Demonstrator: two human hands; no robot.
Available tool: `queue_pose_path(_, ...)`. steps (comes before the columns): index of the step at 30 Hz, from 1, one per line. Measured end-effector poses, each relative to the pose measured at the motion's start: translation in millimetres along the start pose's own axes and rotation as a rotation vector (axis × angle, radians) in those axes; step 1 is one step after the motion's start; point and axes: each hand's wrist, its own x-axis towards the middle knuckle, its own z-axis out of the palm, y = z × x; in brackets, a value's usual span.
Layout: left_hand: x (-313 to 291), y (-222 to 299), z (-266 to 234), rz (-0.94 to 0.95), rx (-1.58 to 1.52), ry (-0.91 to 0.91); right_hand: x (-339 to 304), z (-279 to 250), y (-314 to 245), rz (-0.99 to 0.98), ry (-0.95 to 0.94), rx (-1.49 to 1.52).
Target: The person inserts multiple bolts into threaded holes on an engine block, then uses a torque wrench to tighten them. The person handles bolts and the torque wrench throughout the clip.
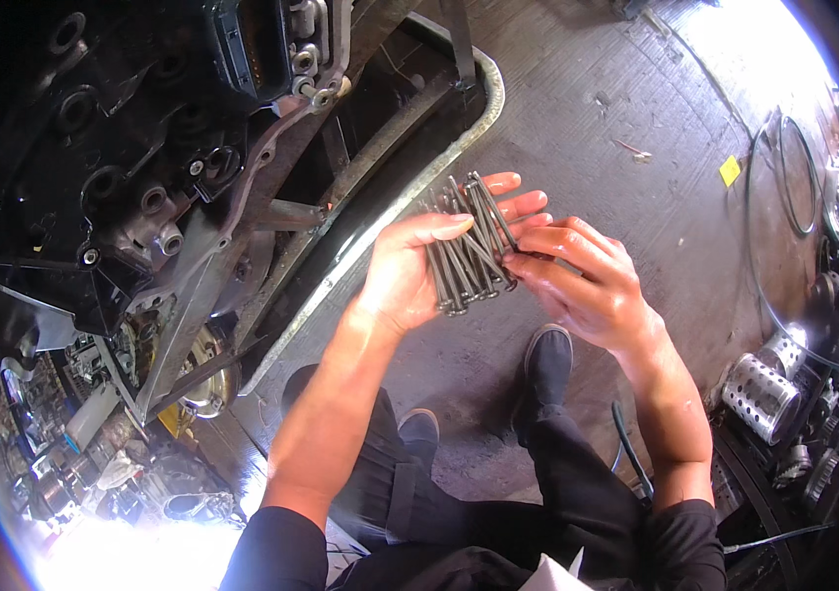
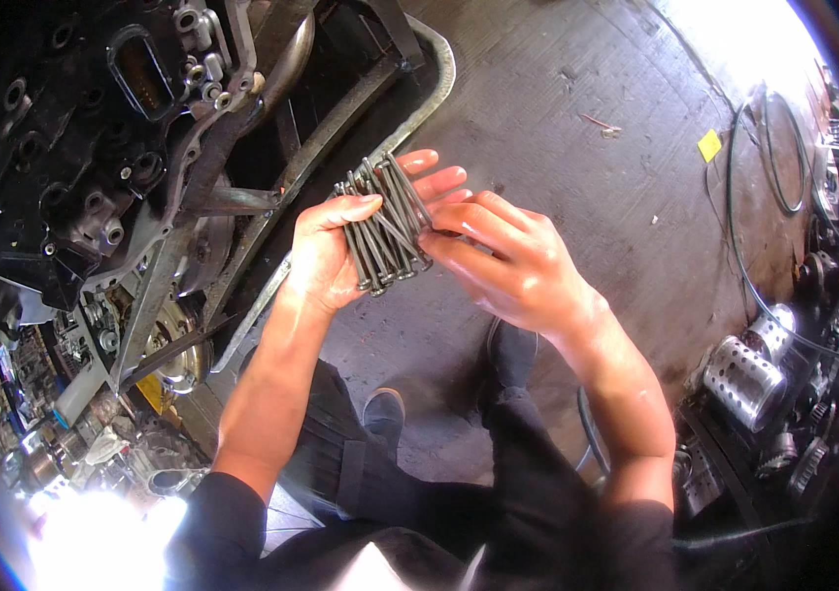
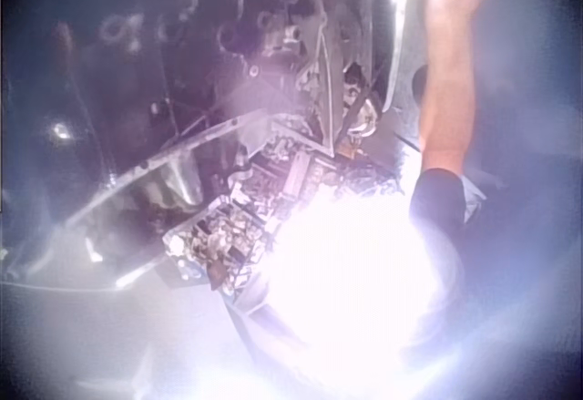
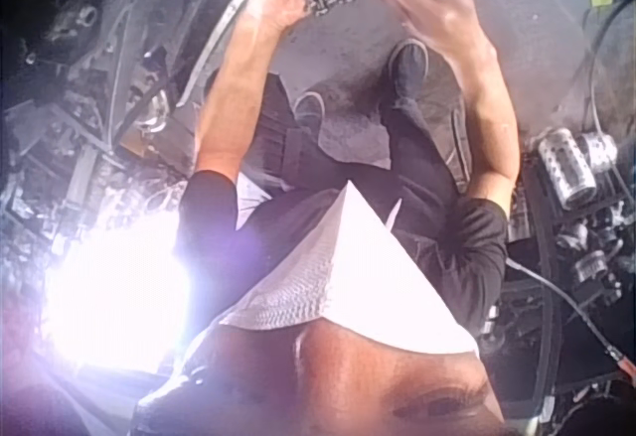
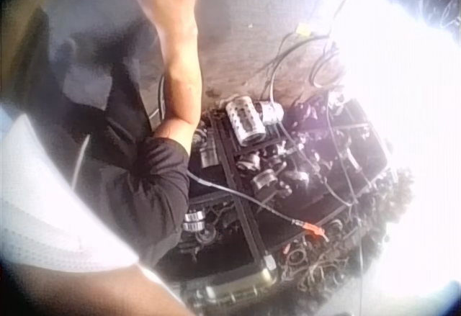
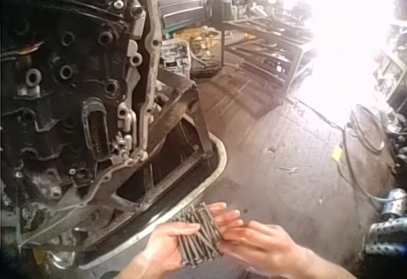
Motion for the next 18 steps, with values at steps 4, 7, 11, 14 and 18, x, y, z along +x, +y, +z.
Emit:
queue_pose_path(4,-3,0,2,0.012,-0.002,0.005,0,0,-3,0.03,0.031,-0.023)
queue_pose_path(7,-4,3,2,-0.007,0.035,0.025,4,-6,-9,0.119,0.077,-0.004)
queue_pose_path(11,-7,3,1,0.033,0.01,0.05,17,-16,-12,0.231,0.155,0.175)
queue_pose_path(14,-11,2,-4,0.078,-0.029,0.081,29,-27,-12,0.313,0.177,0.273)
queue_pose_path(18,-14,1,-7,0.093,-0.062,0.056,58,-38,-15,0.422,0.394,0.729)
